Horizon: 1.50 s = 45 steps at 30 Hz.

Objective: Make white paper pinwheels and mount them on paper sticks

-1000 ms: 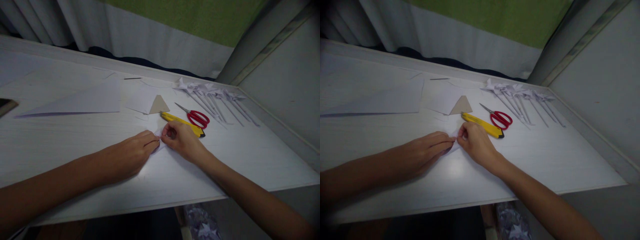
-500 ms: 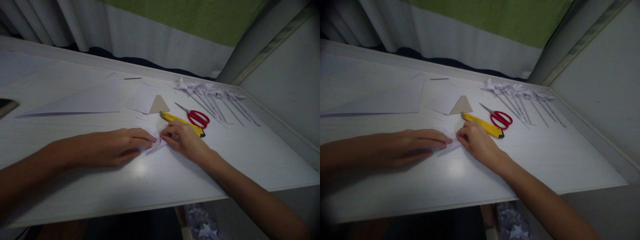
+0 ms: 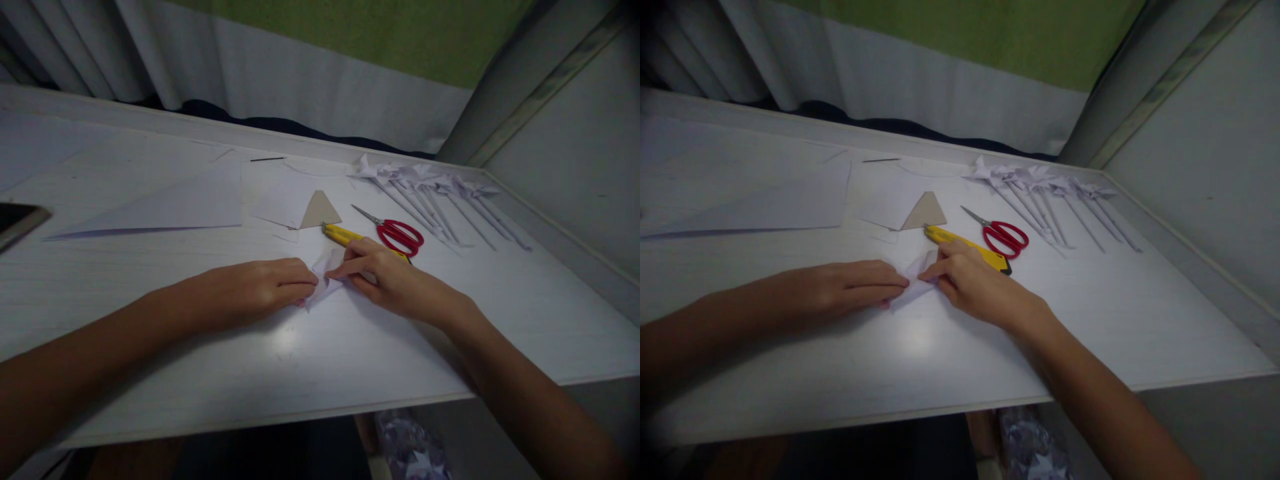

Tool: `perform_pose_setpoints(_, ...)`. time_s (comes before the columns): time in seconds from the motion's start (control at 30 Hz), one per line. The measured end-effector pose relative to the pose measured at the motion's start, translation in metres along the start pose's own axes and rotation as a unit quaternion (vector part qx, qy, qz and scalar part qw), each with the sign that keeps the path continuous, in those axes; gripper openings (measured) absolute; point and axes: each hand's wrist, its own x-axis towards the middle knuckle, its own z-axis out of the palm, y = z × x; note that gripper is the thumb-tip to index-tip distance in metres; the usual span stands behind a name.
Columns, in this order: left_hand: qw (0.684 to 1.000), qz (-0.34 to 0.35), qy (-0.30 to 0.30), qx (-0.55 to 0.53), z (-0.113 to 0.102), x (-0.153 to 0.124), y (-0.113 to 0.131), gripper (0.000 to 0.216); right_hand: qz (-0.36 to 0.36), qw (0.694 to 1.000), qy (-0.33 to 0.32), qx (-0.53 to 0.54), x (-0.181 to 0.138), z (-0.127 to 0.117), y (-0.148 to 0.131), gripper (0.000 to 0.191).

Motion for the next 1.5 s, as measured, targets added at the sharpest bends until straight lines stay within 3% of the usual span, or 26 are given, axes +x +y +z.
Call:
perform_pose_setpoints(0.3, 0.988, 0.07, 0.008, 0.138, -0.004, 0.0, 0.001, 0.039, -0.006, 1.0, 0.013, 0.003, -0.003, 0.002, 0.007, 0.022)
perform_pose_setpoints(0.73, 0.987, 0.126, 0.048, 0.081, 0.0, 0.001, -0.007, 0.033, 0.001, 1.0, 0.003, 0.003, -0.004, 0.002, 0.008, 0.024)
perform_pose_setpoints(1.13, 0.995, 0.077, -0.004, 0.067, -0.007, 0.009, -0.005, 0.032, 0.002, 1.0, -0.005, 0.0, -0.003, 0.003, 0.006, 0.025)
perform_pose_setpoints(1.5, 0.979, 0.059, 0.085, 0.177, 0.006, 0.009, -0.01, 0.034, 0.002, 1.0, 0.0, 0.002, -0.003, 0.003, 0.004, 0.024)
